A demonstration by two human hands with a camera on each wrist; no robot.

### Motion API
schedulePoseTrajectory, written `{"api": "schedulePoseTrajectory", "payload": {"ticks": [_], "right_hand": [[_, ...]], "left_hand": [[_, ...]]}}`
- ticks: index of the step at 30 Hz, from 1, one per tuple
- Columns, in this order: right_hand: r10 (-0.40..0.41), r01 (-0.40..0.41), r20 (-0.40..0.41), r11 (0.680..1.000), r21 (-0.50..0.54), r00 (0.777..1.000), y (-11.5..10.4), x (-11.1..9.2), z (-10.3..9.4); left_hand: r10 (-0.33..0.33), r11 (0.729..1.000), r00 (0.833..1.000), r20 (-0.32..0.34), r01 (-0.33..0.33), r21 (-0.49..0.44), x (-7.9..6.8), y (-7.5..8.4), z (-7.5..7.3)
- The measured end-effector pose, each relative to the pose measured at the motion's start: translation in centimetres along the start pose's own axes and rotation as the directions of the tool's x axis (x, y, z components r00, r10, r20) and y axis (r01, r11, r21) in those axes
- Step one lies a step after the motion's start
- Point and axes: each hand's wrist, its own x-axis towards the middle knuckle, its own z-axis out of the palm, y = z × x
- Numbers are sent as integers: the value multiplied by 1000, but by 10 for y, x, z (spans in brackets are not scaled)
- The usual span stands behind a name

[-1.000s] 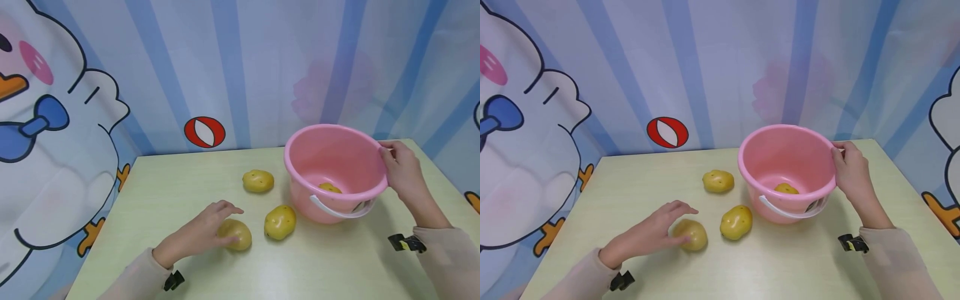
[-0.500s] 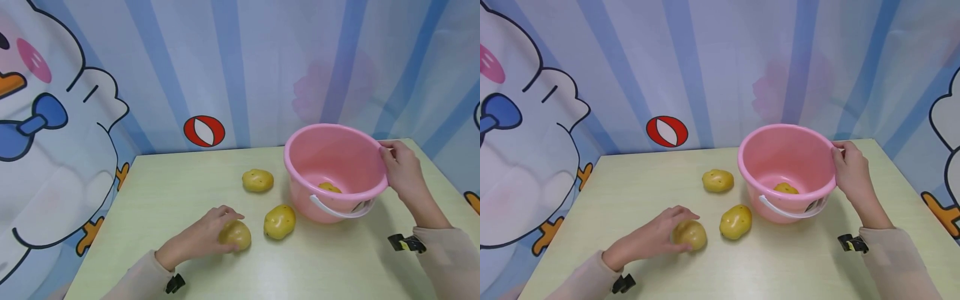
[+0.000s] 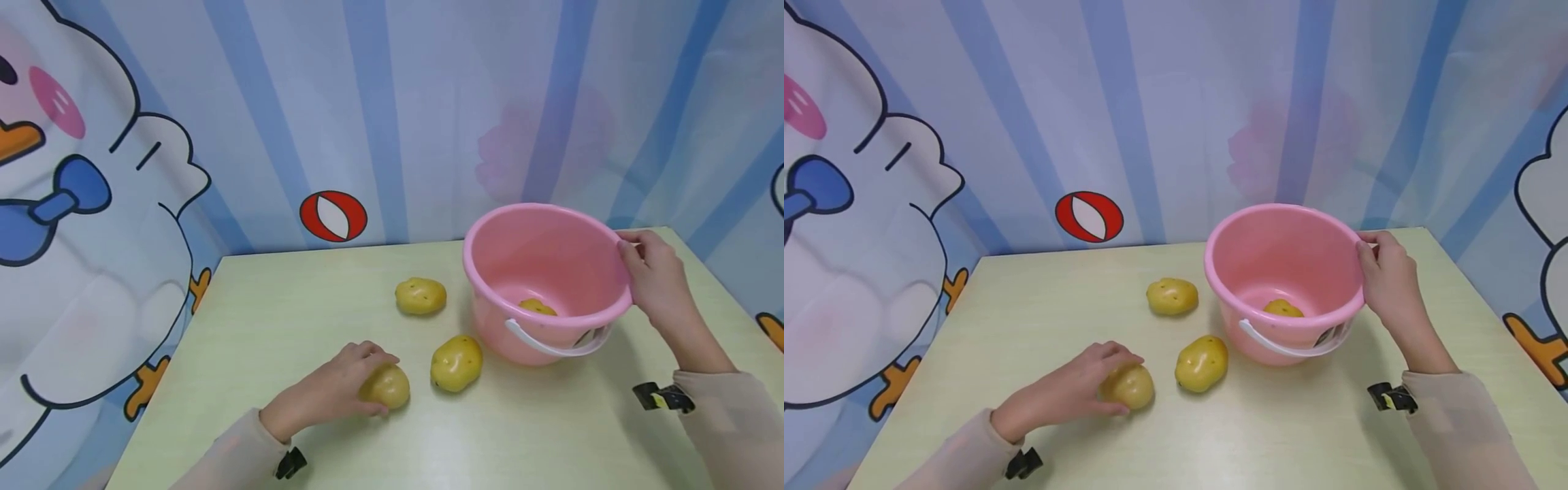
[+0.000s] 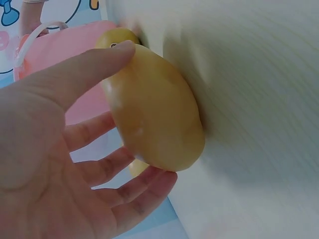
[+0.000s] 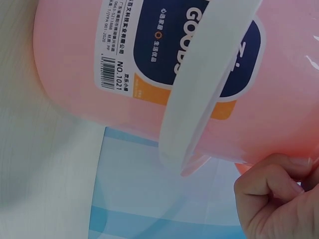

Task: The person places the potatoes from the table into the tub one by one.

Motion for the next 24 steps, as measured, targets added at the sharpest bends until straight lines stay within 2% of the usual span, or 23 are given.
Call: {"api": "schedulePoseTrajectory", "payload": {"ticks": [9, 24], "right_hand": [[3, -3, -5, 1000, 0, 1000, 0, 0, 0], [-5, 5, -13, 1000, -20, 1000, 0, 0, 0]], "left_hand": [[-19, 1000, 999, 44, 19, 12, 4, -2, 1], [-29, 999, 998, 59, 28, 20, 8, -5, 3]]}}
